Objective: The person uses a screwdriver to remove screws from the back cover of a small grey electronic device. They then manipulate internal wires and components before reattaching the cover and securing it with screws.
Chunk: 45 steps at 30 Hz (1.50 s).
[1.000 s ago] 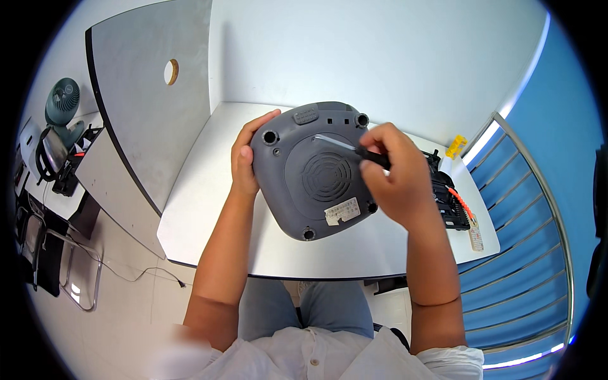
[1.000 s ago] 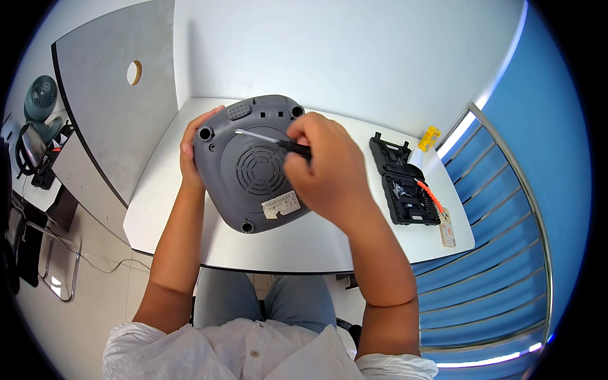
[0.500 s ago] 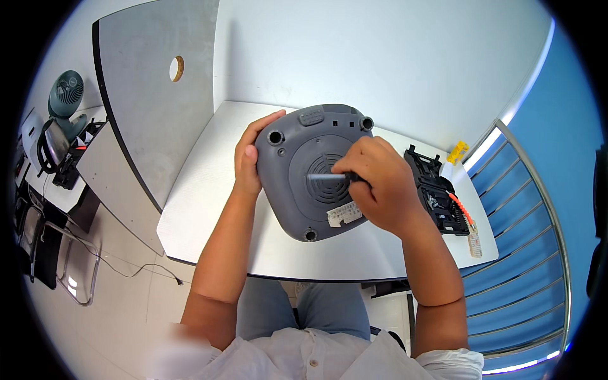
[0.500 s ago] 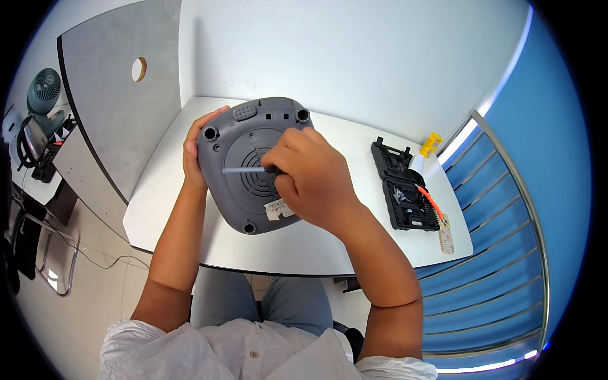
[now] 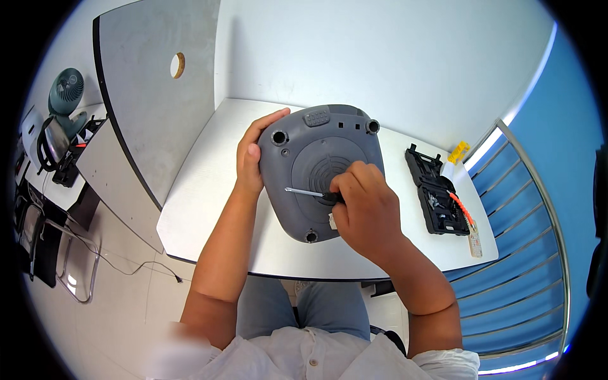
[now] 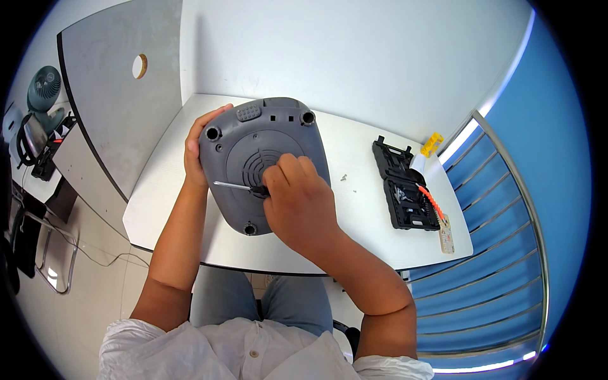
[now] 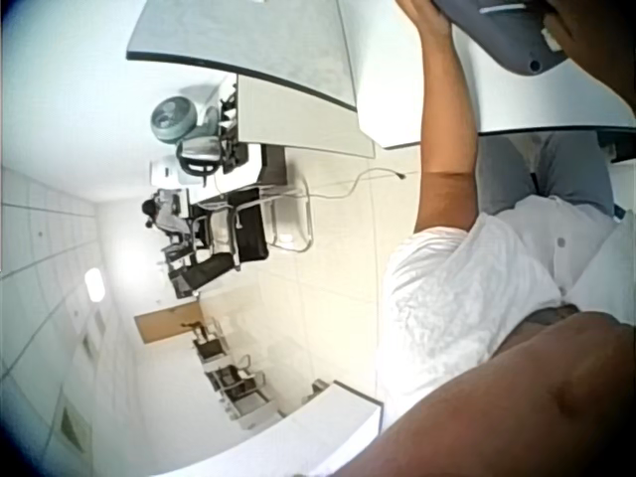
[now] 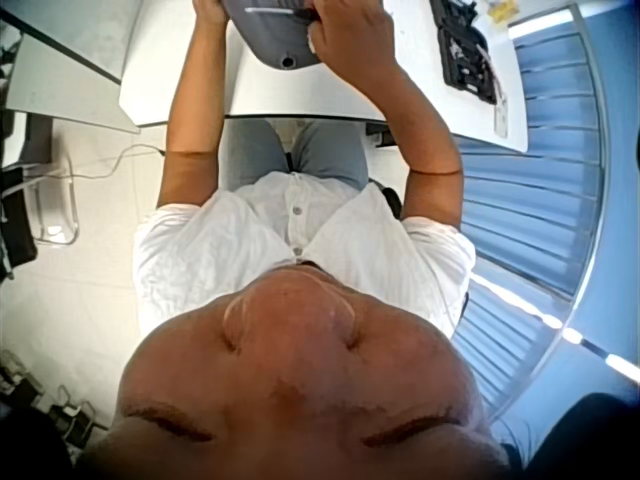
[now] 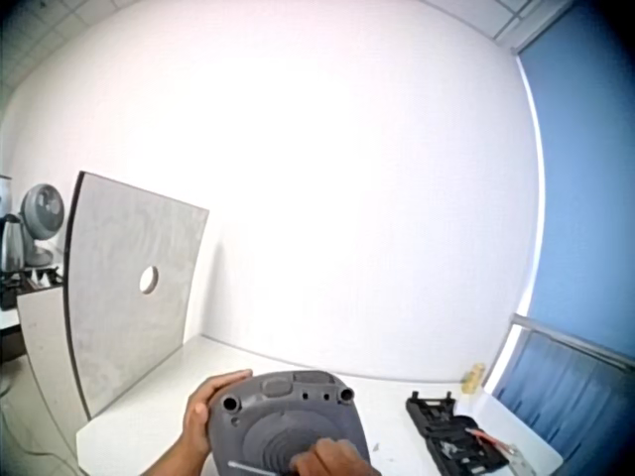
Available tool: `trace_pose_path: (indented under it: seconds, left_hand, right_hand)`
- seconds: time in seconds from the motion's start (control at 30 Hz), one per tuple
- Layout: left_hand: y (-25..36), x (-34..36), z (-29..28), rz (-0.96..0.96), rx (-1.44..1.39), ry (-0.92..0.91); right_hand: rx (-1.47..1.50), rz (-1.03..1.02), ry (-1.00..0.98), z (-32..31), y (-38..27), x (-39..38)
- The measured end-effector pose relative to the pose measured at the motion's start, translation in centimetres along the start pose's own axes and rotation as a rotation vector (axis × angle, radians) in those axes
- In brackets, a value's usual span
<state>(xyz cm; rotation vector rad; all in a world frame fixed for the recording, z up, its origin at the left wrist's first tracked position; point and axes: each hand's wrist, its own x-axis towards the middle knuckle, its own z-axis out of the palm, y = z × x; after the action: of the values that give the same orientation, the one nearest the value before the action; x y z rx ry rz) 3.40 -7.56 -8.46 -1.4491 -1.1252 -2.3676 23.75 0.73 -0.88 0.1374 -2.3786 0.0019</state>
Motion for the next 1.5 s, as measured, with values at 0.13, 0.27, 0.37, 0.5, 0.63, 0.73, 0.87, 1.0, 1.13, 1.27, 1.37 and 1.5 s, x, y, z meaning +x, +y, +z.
trace_pose_path:
  seconds: [0.13,0.27,0.37,0.5,0.63,0.73,0.87,1.0,1.13,1.27,1.37,1.5]
  left_hand:
    - [0.0,-0.1,0.0,0.002,0.010,-0.022]
    - [-0.2,0.0,0.0,-0.021,0.021,-0.034]
    - [-0.1,0.0,0.0,-0.024,0.015,-0.021]
    - [-0.2,-0.1,0.0,-0.030,0.043,-0.002]
    - [-0.3,0.0,0.0,-0.039,0.063,-0.006]
    - [-0.1,0.1,0.1,-0.033,0.059,0.005]
    - [-0.3,0.1,0.0,-0.038,0.080,0.019]
    - [0.1,0.1,0.3,-0.032,0.109,0.042]
    - [0.5,0.1,0.4,-0.035,0.143,0.047]
    - [0.6,0.1,0.4,-0.028,0.152,0.040]
    - [0.3,0.1,0.3,0.011,0.154,0.008]
    - [0.8,0.5,-0.1,0.051,0.210,-0.060]
  right_hand:
    - [0.023,0.023,0.029,0.1,-0.3,-0.4]
    - [0.025,-0.001,0.050,0.3,-0.3,-0.6]
    - [0.024,-0.007,0.073,0.2,-0.2,-0.4]
    - [-0.017,0.009,0.051,0.1,-0.4,-0.7]
    - [-0.023,-0.014,0.158,-0.4,-1.0,-1.1]
    - [-0.054,-0.020,0.183,-0.6,-1.2,-1.2]
    - [-0.049,0.026,0.063,-1.3,-0.7,-0.8]
    - [-0.025,0.006,0.085,-1.2,0.2,0.0]
    - [0.186,0.198,0.090,-1.8,0.4,0.2]
    - [0.255,0.338,-0.080,-1.7,-0.5,-0.8]
    - [0.160,0.208,0.007,-0.6,-0.6,-2.1]
    - [0.101,0.094,0.183,0.8,0.1,-2.4]
